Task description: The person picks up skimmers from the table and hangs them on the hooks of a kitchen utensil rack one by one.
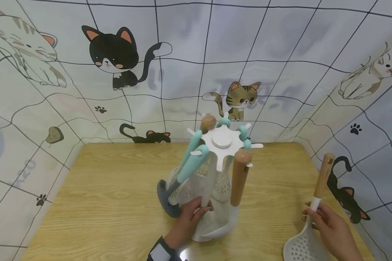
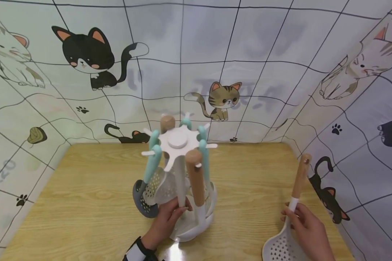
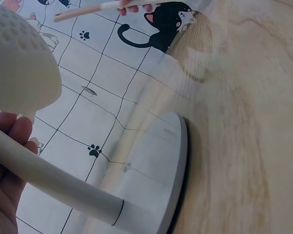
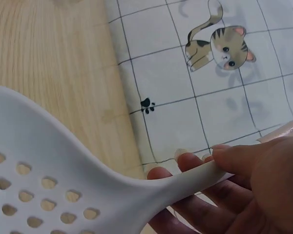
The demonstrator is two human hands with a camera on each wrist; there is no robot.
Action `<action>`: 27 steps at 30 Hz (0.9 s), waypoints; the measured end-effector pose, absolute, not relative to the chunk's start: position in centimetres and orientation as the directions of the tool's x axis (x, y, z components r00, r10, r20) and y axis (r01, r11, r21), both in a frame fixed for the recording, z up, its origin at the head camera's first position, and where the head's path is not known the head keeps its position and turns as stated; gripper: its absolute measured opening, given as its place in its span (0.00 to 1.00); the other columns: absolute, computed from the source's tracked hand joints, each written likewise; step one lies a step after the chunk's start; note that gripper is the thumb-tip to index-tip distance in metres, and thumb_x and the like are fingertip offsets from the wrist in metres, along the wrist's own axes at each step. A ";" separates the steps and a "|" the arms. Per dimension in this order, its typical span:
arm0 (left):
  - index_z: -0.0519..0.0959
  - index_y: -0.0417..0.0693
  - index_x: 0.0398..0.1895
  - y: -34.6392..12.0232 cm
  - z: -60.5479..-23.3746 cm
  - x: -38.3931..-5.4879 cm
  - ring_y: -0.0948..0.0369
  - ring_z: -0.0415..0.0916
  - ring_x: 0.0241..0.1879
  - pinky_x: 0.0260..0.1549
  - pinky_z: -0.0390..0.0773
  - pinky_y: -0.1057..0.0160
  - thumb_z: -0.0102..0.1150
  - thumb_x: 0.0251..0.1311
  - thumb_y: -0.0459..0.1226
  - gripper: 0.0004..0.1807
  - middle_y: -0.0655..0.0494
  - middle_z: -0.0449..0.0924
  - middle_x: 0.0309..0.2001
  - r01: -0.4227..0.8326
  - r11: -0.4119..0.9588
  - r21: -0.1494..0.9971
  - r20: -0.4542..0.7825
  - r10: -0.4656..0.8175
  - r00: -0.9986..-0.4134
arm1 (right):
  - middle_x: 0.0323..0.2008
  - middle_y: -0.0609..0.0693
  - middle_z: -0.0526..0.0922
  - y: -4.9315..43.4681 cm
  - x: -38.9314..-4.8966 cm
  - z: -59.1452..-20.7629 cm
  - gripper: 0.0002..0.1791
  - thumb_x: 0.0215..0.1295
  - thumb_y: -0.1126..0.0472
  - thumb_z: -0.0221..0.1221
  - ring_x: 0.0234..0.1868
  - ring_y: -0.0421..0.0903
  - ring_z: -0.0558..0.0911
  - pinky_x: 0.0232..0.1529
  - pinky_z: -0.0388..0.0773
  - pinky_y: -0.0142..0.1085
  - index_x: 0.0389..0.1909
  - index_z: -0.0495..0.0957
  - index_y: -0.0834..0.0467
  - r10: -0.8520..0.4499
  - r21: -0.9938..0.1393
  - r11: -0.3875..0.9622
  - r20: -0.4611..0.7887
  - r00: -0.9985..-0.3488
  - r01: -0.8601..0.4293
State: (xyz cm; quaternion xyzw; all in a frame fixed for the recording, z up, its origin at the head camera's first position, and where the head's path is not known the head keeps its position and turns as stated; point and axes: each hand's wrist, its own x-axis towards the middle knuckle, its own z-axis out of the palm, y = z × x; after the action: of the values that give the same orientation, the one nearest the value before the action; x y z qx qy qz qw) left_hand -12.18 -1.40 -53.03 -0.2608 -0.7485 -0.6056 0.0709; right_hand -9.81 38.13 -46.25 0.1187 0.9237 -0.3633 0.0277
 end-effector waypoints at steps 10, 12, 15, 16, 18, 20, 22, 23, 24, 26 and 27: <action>0.77 0.56 0.39 -0.8 -52.6 -11.8 0.67 0.78 0.41 0.40 0.75 0.66 0.53 0.65 0.38 0.04 0.67 0.79 0.38 0.485 0.165 0.859 0.452 0.203 -0.869 | 0.50 0.62 0.81 35.1 -8.9 -44.5 0.24 0.73 0.49 0.48 0.35 0.26 0.79 0.35 0.79 0.37 0.58 0.69 0.63 0.204 -0.676 0.710 -0.069 -0.977 0.196; 0.77 0.58 0.39 -0.6 -52.5 -11.7 0.68 0.78 0.40 0.40 0.75 0.66 0.53 0.65 0.39 0.04 0.68 0.79 0.37 0.474 0.171 0.864 0.446 0.178 -0.877 | 0.49 0.60 0.82 34.6 -8.9 -44.3 0.24 0.72 0.48 0.49 0.35 0.26 0.79 0.35 0.79 0.37 0.58 0.70 0.62 0.200 -0.676 0.713 -0.055 -0.978 0.184; 0.77 0.61 0.39 -0.4 -52.5 -11.5 0.68 0.78 0.40 0.40 0.75 0.66 0.54 0.65 0.41 0.03 0.69 0.79 0.37 0.438 0.186 0.880 0.417 0.141 -0.898 | 0.48 0.59 0.82 34.1 -8.9 -44.2 0.23 0.72 0.48 0.49 0.35 0.27 0.80 0.35 0.79 0.36 0.57 0.70 0.61 0.189 -0.677 0.717 -0.038 -0.981 0.164; 0.77 0.61 0.39 -0.3 -52.5 -11.4 0.68 0.78 0.40 0.40 0.75 0.66 0.54 0.65 0.42 0.03 0.70 0.79 0.37 0.420 0.192 0.887 0.402 0.129 -0.907 | 0.47 0.58 0.83 34.0 -8.8 -44.2 0.23 0.72 0.47 0.49 0.35 0.27 0.79 0.35 0.79 0.36 0.56 0.71 0.60 0.186 -0.674 0.722 -0.031 -0.982 0.158; 0.77 0.62 0.39 -0.1 -52.5 -11.3 0.68 0.78 0.40 0.40 0.76 0.66 0.54 0.65 0.43 0.03 0.71 0.79 0.37 0.406 0.205 0.890 0.393 0.106 -0.914 | 0.46 0.56 0.83 33.8 -8.8 -44.3 0.21 0.71 0.48 0.50 0.35 0.27 0.79 0.35 0.79 0.35 0.55 0.72 0.58 0.181 -0.667 0.731 -0.013 -0.983 0.144; 0.77 0.61 0.39 0.1 -52.5 -11.2 0.68 0.77 0.39 0.39 0.76 0.66 0.54 0.65 0.42 0.03 0.70 0.79 0.37 0.412 0.212 0.886 0.403 0.084 -0.911 | 0.44 0.54 0.84 33.5 -8.8 -44.4 0.20 0.71 0.48 0.51 0.35 0.28 0.80 0.35 0.79 0.33 0.54 0.73 0.57 0.181 -0.655 0.744 0.004 -0.983 0.134; 0.77 0.60 0.39 0.2 -52.5 -11.1 0.69 0.76 0.37 0.36 0.75 0.67 0.54 0.65 0.40 0.03 0.69 0.79 0.37 0.437 0.218 0.873 0.434 0.063 -0.899 | 0.43 0.53 0.84 33.3 -8.7 -44.4 0.19 0.70 0.47 0.51 0.35 0.28 0.80 0.36 0.79 0.33 0.53 0.74 0.56 0.182 -0.647 0.751 0.012 -0.983 0.131; 0.77 0.59 0.38 0.3 -52.5 -11.1 0.70 0.75 0.35 0.34 0.74 0.69 0.55 0.65 0.39 0.03 0.67 0.79 0.36 0.449 0.225 0.865 0.449 0.051 -0.892 | 0.43 0.53 0.84 33.1 -8.7 -44.4 0.19 0.70 0.48 0.52 0.35 0.29 0.81 0.36 0.79 0.32 0.53 0.74 0.56 0.182 -0.644 0.754 0.018 -0.983 0.128; 0.77 0.58 0.38 0.4 -52.5 -11.1 0.71 0.74 0.33 0.31 0.74 0.70 0.55 0.64 0.38 0.03 0.65 0.79 0.35 0.462 0.225 0.858 0.466 0.041 -0.884 | 0.43 0.53 0.85 32.9 -8.6 -44.4 0.19 0.70 0.48 0.52 0.35 0.31 0.81 0.36 0.79 0.32 0.52 0.74 0.56 0.184 -0.641 0.757 0.023 -0.983 0.127; 0.76 0.55 0.38 0.6 -52.5 -11.1 0.71 0.71 0.30 0.27 0.71 0.71 0.55 0.64 0.35 0.03 0.61 0.79 0.33 0.497 0.233 0.836 0.506 0.022 -0.862 | 0.42 0.53 0.85 32.4 -8.5 -44.3 0.20 0.69 0.47 0.53 0.34 0.33 0.82 0.35 0.79 0.33 0.52 0.75 0.56 0.197 -0.635 0.761 0.029 -0.980 0.134; 0.76 0.55 0.37 0.7 -52.5 -11.1 0.71 0.70 0.30 0.26 0.71 0.71 0.55 0.64 0.35 0.03 0.59 0.79 0.32 0.501 0.239 0.831 0.514 0.011 -0.858 | 0.42 0.53 0.85 32.1 -8.4 -44.3 0.19 0.68 0.47 0.54 0.34 0.33 0.83 0.35 0.79 0.33 0.52 0.75 0.56 0.205 -0.632 0.763 0.038 -0.978 0.135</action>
State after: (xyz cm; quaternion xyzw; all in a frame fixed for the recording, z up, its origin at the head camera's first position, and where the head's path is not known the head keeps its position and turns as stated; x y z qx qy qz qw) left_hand -11.10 0.68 -52.52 -0.1685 -0.7596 -0.5932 0.2068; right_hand -8.42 32.14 -44.27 0.0907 0.9375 -0.3317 -0.0525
